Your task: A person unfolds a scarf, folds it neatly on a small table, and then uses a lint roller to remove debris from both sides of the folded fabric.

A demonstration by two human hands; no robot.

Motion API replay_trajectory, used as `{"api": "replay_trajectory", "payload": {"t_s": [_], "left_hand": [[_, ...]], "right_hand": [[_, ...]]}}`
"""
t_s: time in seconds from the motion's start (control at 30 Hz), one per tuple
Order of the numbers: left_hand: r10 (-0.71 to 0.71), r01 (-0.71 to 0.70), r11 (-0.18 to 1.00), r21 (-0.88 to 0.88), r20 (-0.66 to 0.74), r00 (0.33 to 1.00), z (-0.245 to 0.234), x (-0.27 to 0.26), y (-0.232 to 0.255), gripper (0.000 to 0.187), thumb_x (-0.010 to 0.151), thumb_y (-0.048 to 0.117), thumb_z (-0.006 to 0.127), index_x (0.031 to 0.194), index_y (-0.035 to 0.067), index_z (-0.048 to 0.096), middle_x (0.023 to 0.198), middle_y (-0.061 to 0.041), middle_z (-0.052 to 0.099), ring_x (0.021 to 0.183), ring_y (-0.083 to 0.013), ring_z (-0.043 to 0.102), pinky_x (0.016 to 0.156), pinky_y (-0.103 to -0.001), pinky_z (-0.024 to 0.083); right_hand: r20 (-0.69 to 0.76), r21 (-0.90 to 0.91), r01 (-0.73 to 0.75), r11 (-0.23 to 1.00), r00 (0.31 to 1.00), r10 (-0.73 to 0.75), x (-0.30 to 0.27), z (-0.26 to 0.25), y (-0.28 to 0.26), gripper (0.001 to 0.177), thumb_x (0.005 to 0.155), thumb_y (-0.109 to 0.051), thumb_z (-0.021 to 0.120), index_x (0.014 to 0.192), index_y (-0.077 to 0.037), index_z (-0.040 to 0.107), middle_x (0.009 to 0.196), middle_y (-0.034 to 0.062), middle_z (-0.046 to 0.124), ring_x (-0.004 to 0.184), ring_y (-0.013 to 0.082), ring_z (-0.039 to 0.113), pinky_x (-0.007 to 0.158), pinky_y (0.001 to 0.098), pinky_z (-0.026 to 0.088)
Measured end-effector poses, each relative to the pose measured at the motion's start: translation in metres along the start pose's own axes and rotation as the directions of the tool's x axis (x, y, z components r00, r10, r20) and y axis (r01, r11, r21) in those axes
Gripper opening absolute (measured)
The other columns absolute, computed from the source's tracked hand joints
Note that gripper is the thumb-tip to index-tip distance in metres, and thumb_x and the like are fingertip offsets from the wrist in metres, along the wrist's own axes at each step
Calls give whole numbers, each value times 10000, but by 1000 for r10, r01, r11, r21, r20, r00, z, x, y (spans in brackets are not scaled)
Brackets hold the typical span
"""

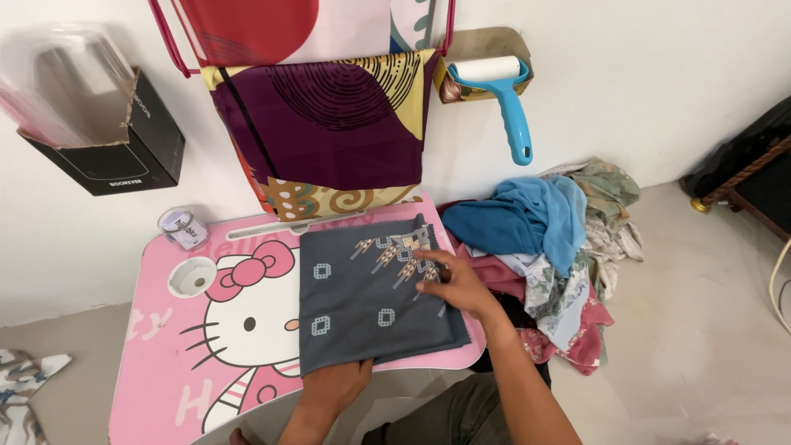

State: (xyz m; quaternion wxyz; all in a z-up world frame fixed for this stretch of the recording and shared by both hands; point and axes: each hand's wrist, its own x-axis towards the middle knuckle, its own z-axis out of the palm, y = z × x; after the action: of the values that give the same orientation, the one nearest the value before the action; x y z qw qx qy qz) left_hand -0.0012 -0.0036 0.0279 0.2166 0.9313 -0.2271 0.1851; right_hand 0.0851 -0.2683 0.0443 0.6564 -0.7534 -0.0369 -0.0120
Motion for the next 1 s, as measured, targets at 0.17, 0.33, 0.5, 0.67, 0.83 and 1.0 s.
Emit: {"api": "replay_trajectory", "payload": {"t_s": [0.17,0.33,0.5,0.67,0.83,1.0], "left_hand": [[17,-17,1000,-23,4,1000,-3,0,7,528,960,459,567,1364,122,611,1368,-112,622,1165,-384,565,944,-502,419],[18,-18,999,-30,-15,1000,-1,-4,13,509,957,447,580,1354,133,629,1351,-101,647,1142,-379,594,931,-488,441],[10,-11,999,-32,-30,999,1,-12,6,495,954,438,589,1347,141,642,1338,-92,665,1124,-375,615,921,-478,457],[-78,83,995,-62,71,994,16,-22,-6,582,928,594,607,1279,136,686,1237,-90,714,1033,-371,666,850,-467,511],[-71,95,992,-82,254,965,23,-28,-18,752,936,703,556,1405,116,582,1442,-134,566,1232,-392,556,978,-488,442],[-47,18,993,116,246,968,37,-46,-17,705,975,693,529,1113,25,709,1088,-177,715,837,-377,693,676,-456,559]], "right_hand": [[35,55,-71,996,997,69,-12,-13,-6,689,750,101,803,1392,-117,685,1570,315,339,1273,455,568,973,513,563],[45,77,-112,991,993,109,-15,-19,10,708,731,88,834,1402,-69,670,1540,190,427,1213,267,566,991,404,546],[79,76,-130,989,989,124,-17,-27,17,740,740,134,784,1433,-54,608,1605,155,406,1259,266,603,1030,361,523],[135,-43,-85,995,987,90,-16,-28,10,733,753,144,739,1443,-21,555,1632,96,422,1284,262,619,1048,317,504],[85,-70,-96,993,991,101,-14,-25,11,734,740,118,775,1429,-28,569,1586,98,482,1278,275,625,1055,333,513],[49,-224,-65,972,996,78,-42,-17,-6,836,670,76,834,1437,-133,576,1639,78,378,1166,245,640,950,343,523]]}}
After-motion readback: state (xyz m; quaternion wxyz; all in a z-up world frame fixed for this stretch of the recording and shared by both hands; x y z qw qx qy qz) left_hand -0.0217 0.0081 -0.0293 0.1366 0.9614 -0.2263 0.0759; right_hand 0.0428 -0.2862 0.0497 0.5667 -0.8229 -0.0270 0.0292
